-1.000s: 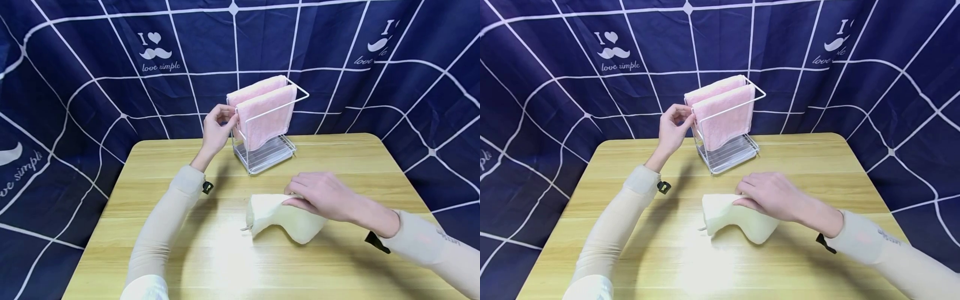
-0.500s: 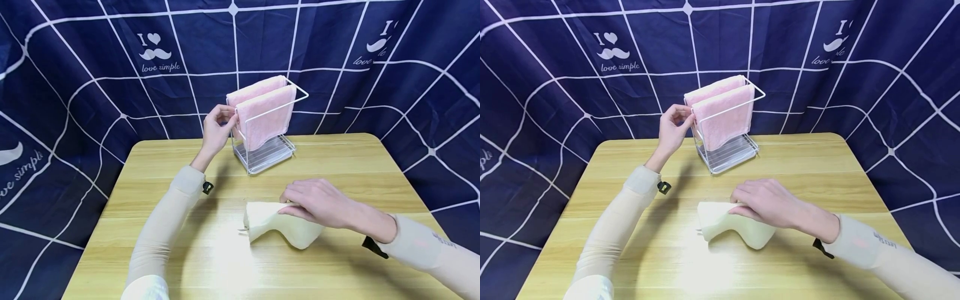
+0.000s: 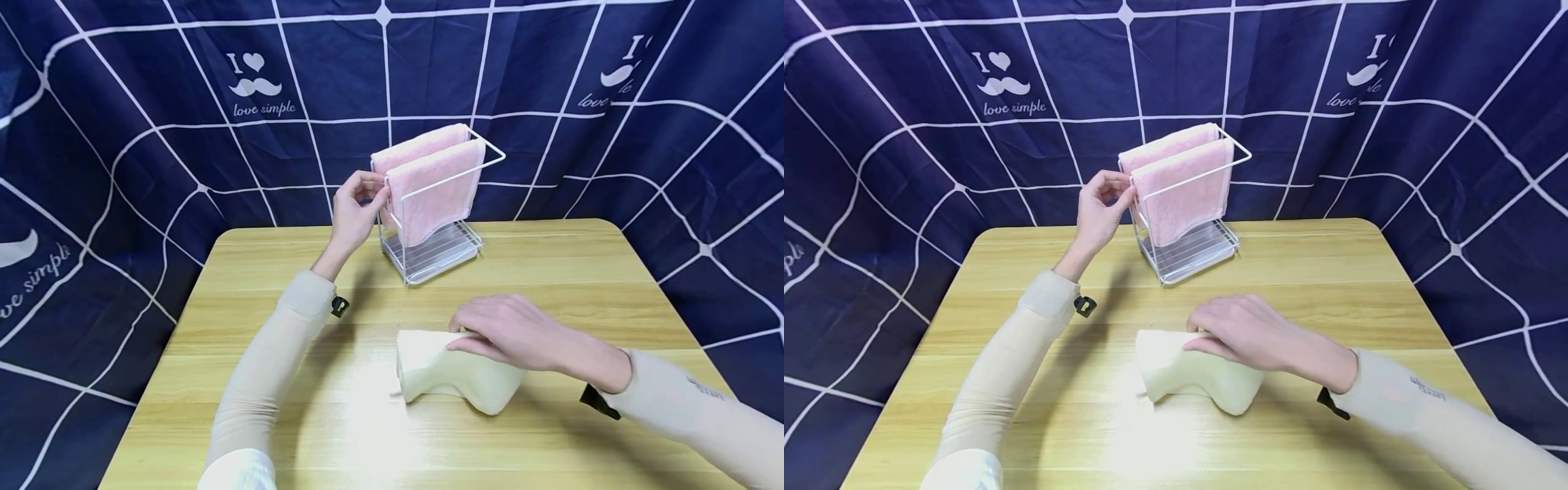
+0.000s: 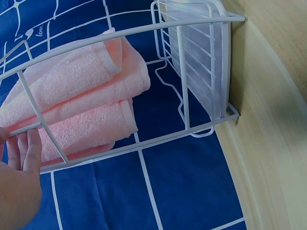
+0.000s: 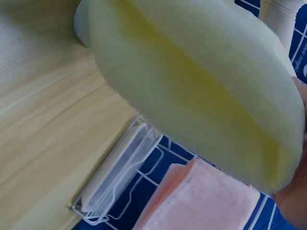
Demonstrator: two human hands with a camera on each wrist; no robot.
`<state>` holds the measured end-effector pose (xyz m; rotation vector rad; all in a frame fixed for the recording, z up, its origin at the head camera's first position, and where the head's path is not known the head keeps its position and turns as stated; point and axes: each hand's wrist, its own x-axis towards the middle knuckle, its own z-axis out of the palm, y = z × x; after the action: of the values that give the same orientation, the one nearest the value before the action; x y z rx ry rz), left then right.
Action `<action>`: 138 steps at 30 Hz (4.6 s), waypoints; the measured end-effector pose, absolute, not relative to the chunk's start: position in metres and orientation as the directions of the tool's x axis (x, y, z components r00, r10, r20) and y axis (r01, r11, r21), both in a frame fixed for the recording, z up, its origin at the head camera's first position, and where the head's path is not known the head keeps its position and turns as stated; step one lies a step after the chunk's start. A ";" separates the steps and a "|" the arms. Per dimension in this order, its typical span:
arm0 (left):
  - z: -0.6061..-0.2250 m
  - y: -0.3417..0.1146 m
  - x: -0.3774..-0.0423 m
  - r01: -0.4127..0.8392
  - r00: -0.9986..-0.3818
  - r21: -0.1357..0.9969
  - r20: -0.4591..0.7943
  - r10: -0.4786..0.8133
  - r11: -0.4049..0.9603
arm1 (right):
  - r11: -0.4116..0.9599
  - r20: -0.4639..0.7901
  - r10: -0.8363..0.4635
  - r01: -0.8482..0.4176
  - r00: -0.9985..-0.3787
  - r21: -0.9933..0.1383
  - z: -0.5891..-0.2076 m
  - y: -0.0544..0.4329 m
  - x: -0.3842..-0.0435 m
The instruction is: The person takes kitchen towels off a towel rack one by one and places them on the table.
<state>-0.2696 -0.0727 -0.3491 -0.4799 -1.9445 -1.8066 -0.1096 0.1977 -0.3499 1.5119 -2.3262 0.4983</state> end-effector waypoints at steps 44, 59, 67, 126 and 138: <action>-0.350 -0.074 -0.269 0.517 -0.852 0.850 0.522 -0.034 0.096 | 0.523 0.278 -0.790 -0.837 -0.546 -0.158 -0.452 0.188 -0.217; -0.350 -0.074 -0.269 0.520 -0.850 0.847 0.526 -0.033 0.108 | 0.579 0.202 -0.770 -0.796 -0.605 -0.174 -0.467 0.196 -0.229; -0.349 -0.074 -0.268 0.526 -0.847 0.844 0.531 -0.028 0.109 | 0.588 0.192 -0.765 -0.788 -0.615 -0.181 -0.467 0.200 -0.229; -0.349 -0.074 -0.270 0.506 -0.859 0.858 0.510 -0.037 0.090 | 0.563 0.622 -0.676 -0.821 -0.395 0.091 -0.244 0.182 -0.274; -0.351 -0.073 -0.269 0.508 -0.858 0.857 0.513 -0.039 0.090 | 0.629 0.539 -0.676 -0.775 -0.502 0.067 -0.246 0.169 -0.302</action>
<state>-0.2686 -0.0733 -0.3505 -0.4605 -1.9687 -1.8192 -0.3015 0.1687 -0.2459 1.1355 -2.3249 0.2484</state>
